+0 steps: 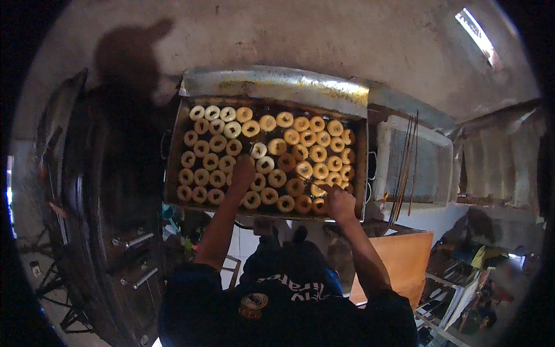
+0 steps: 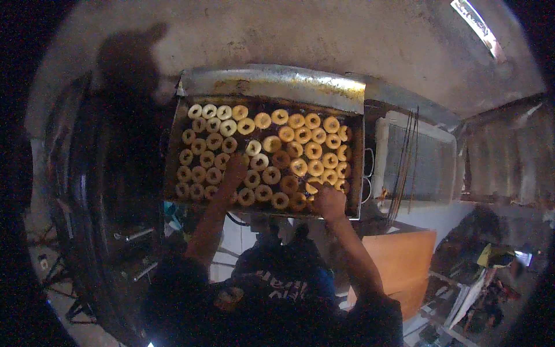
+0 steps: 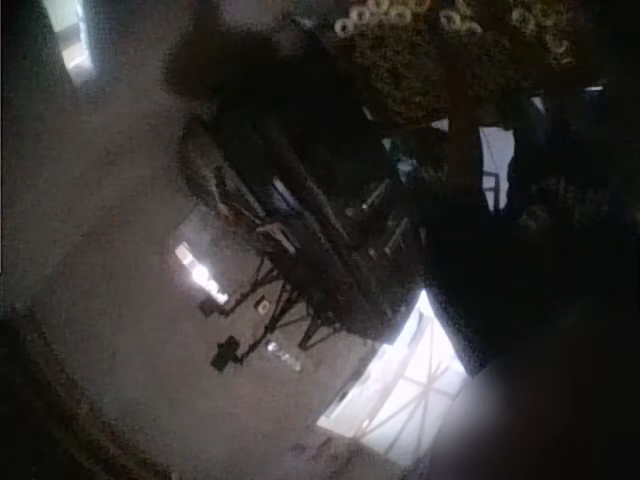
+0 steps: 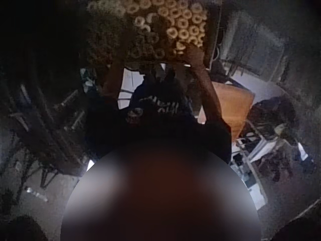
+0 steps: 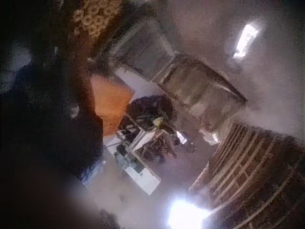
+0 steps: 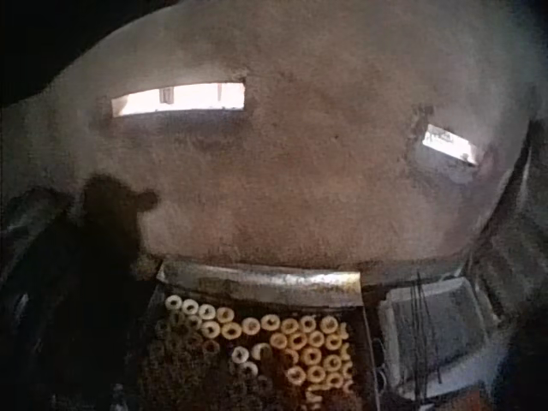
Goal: The person arranges doughnuts on a tray, then uses a long metal skewer to thread them into a spiral shape. They transfer the skewered doughnuts to a cooling rack and continue loading raw doughnuts from a wooden board onto the tray.
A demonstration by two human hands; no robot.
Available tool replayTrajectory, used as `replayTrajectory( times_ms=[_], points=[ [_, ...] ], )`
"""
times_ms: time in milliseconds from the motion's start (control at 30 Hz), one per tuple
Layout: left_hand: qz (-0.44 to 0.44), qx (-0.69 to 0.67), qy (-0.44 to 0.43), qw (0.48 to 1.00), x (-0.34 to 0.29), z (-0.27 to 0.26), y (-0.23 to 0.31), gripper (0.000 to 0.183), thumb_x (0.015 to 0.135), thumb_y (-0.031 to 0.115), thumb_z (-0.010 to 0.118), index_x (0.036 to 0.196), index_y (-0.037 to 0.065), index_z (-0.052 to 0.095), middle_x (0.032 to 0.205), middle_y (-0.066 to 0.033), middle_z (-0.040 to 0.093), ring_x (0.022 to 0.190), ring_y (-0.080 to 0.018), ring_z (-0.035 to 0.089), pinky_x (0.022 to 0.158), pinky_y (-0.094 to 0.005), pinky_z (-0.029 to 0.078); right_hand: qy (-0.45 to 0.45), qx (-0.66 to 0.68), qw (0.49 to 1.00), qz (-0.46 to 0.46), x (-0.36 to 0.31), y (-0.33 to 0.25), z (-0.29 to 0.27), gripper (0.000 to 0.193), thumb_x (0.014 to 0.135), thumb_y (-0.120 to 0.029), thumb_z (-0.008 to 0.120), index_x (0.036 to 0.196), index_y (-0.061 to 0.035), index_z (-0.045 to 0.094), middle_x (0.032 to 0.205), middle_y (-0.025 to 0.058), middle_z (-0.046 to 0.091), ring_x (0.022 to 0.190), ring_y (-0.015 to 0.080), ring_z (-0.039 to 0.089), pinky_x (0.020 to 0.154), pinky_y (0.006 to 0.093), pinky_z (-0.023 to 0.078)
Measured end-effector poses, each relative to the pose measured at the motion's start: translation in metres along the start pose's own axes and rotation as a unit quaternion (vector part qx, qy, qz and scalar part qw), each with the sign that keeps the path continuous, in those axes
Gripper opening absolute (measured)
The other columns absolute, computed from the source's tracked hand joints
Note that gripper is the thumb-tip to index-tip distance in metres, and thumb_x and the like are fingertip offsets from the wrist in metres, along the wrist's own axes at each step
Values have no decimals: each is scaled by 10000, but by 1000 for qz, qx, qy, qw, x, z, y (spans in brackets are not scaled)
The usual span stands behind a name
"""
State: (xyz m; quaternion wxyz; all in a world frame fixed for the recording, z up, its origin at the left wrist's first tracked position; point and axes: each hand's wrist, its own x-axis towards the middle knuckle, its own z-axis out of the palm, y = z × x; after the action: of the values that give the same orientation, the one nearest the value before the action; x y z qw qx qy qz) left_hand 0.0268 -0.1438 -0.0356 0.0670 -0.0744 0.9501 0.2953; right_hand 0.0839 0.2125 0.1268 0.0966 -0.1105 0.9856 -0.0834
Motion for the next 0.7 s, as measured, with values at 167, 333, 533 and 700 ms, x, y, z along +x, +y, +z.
replayTrajectory(
  times_ms=[167, 333, 533, 700],
  points=[
    [107, 144, 43, 983, -31, 53, -55, 318, 972, 85, 583, 1247, -71, 547, 1212, -284, 600, 1084, -431, 642, 916, -525, 555, -7, 13, 1000, 17, -36, 8, -53, 421, 846, -192, 671, 1261, -255, 700, 964, 118, 738, 827, 332, 743, 698, 488, 606],
    [64, 126, -58, 988, -52, 65, -13, 338, 965, 101, 596, 1249, -75, 542, 1247, -278, 603, 1093, -427, 648, 913, -518, 556, -2, -1, 1000, -3, -55, 44, -15, 347, 878, -199, 644, 1211, -247, 728, 909, 130, 742, 781, 341, 743, 679, 498, 603],
    [31, 150, -45, 987, -101, 35, 57, 284, 933, 111, 606, 1171, -44, 588, 1162, -250, 644, 985, -405, 677, 854, -503, 562, -67, -42, 997, 14, -101, 90, -34, 352, 912, -209, 585, 1232, -244, 727, 800, 142, 735, 734, 375, 737, 647, 528, 598],
    [164, 150, 36, 974, -113, 57, 25, 258, 910, 114, 616, 1130, -19, 591, 1091, -242, 665, 966, -411, 678, 820, -496, 560, 33, 41, 995, -80, -105, 88, -22, 350, 870, -151, 632, 1188, -250, 739, 904, 99, 753, 730, 340, 739, 615, 496, 588]
  ],
)
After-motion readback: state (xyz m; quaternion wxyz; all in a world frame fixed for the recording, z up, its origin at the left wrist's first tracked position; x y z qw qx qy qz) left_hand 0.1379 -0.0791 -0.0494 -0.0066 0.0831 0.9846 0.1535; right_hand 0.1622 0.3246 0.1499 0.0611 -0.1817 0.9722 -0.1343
